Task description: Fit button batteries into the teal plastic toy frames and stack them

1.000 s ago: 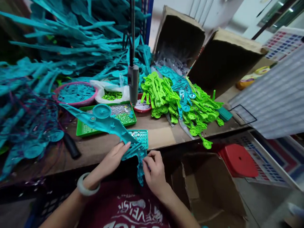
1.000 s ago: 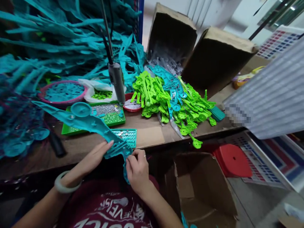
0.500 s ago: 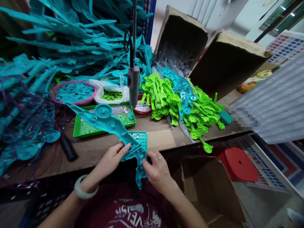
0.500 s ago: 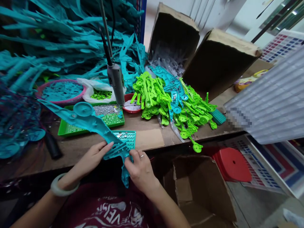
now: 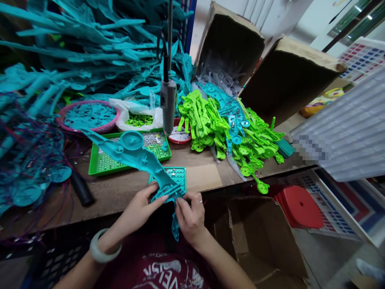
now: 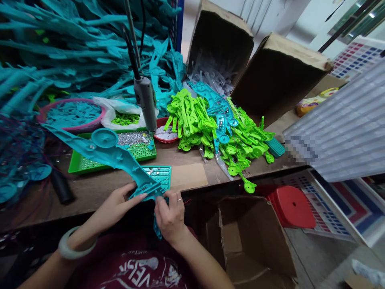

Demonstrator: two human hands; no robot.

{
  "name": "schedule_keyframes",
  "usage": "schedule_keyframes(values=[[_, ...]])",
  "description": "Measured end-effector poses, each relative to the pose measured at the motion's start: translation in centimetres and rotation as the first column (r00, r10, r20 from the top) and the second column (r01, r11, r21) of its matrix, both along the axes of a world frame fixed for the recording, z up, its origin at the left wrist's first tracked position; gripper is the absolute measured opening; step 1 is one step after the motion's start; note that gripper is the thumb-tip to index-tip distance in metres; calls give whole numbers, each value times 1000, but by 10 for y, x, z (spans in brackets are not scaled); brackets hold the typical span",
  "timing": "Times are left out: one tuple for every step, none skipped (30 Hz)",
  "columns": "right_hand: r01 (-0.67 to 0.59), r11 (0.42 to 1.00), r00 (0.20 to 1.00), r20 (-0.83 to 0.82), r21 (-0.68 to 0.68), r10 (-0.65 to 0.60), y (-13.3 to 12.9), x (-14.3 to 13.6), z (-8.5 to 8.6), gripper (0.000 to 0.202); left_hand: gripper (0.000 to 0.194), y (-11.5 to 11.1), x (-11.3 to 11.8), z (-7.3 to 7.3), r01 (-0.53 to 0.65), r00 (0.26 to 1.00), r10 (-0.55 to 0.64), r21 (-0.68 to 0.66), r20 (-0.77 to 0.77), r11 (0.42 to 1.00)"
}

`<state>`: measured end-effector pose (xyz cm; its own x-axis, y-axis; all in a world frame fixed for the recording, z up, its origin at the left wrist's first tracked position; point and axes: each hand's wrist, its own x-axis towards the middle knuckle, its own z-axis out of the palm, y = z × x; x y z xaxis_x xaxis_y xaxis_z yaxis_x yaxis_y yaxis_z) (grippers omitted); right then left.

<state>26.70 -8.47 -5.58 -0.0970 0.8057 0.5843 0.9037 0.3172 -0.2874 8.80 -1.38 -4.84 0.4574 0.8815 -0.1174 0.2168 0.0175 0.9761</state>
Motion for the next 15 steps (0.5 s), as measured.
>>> schedule_keyframes(values=[[14, 1000, 1000, -5, -1, -14, 0, -1, -1, 14, 36, -1, 0, -2, -7, 1000, 7, -9, 7, 1000], [25, 1000, 1000, -9, -3, -25, 0, -1, -2, 15, 38, -2, 0, -3, -15, 1000, 15, -16, 18, 1000], [39, 999, 999, -17, -5, -39, 0, -2, -3, 15, 39, -2, 1, -5, -20, 999, 20, -24, 28, 1000], [54, 999, 998, -29, -7, -54, 0, -2, -4, 16, 39, -3, 1, -6, -24, 999, 25, -31, 38, 999], [64, 998, 997, -41, -9, -65, 0, -3, -4, 16, 39, -3, 2, -6, -28, 998, 30, -42, 47, 999], [70, 997, 996, -52, -8, -71, 1, -4, -5, 16, 38, -4, 3, -6, -33, 998, 37, -55, 59, 998], [73, 997, 995, -63, -3, -73, 1, -5, -6, 16, 38, -5, 4, -6, -41, 996, 46, -68, 72, 997], [73, 997, 995, -75, 7, -72, 2, -6, -8, 16, 36, -5, 6, -5, -53, 995, 59, -78, 84, 996], [74, 997, 993, -89, 20, -72, 2, -7, -9, 15, 35, -6, 7, -4, -68, 993, 76, -86, 93, 994], [77, 997, 991, -108, 29, -74, 2, -8, -10, 14, 35, -7, 9, -3, -83, 991, 93, -96, 101, 992], [81, 996, 988, -132, 32, -76, 2, -9, -12, 14, 35, -8, 10, -2, -97, 988, 109, -108, 107, 989], [83, 996, 984, -159, 31, -77, 3, -10, -13, 13, 36, -9, 12, -1, -111, 985, 125, -123, 114, 986], [83, 996, 980, -184, 29, -76, 3, -11, -14, 12, 37, -9, 13, -1, -122, 983, 140, -142, 123, 982], [80, 996, 976, -204, 27, -73, 3, -12, -15, 12, 39, -10, 15, -1, -131, 979, 154, -166, 135, 978], [77, 997, 973, -222, 24, -70, 4, -14, -15, 11, 41, -11, 16, -1, -138, 975, 168, -191, 148, 972]])
